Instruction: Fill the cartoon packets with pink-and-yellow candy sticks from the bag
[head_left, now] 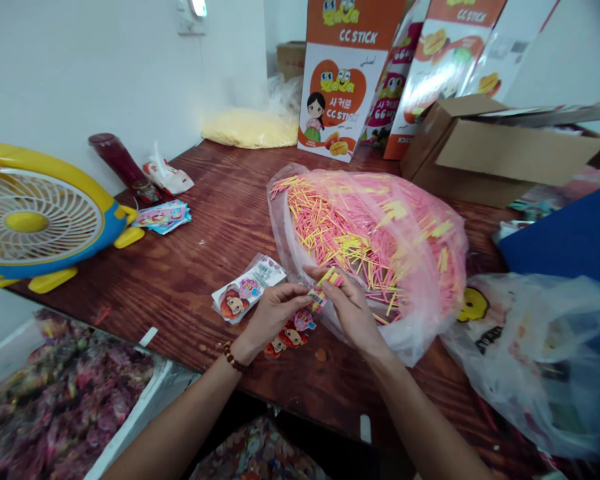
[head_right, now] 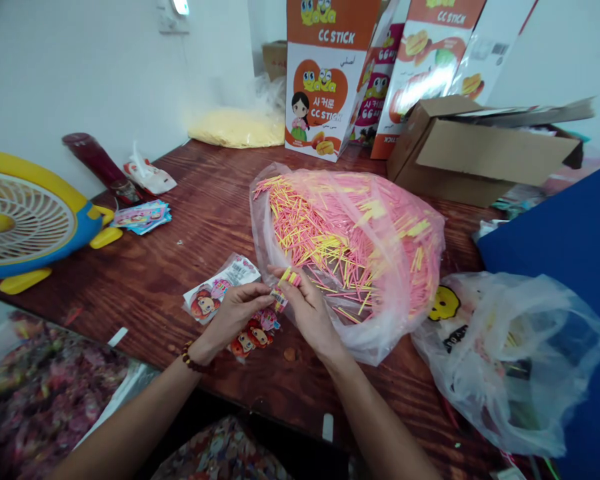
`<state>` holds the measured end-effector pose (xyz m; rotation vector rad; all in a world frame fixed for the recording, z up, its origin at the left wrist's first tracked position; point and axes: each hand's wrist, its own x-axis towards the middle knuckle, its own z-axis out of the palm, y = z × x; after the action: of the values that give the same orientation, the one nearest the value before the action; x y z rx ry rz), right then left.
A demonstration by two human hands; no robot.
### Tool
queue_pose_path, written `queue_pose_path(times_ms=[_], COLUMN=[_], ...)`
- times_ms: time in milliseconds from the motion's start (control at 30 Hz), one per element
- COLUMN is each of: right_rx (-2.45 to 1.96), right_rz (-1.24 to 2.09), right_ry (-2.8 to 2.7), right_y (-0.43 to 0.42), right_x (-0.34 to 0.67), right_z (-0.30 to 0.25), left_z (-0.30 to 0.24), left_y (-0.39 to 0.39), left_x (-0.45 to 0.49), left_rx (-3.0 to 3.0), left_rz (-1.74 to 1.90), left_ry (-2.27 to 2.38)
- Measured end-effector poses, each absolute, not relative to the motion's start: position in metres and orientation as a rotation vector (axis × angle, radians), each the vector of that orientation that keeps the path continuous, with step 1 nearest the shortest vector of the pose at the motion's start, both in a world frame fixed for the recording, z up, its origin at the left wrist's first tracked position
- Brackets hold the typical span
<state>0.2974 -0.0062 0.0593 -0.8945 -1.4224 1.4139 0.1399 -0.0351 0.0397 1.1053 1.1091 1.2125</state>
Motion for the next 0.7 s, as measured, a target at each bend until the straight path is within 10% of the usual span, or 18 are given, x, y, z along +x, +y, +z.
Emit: queue_pose_path(times_ms=[700], right_rx=[-0.753], right_rz=[0.652], right_ry=[-2.18], right_y=[0.014], right_x=[0.316], right_z=[0.085], left_z=[0.047], left_y=[-0.024], left_x=[0.139], left_rx=[0.969], left_rz=[1.346], left_ry=[1.006])
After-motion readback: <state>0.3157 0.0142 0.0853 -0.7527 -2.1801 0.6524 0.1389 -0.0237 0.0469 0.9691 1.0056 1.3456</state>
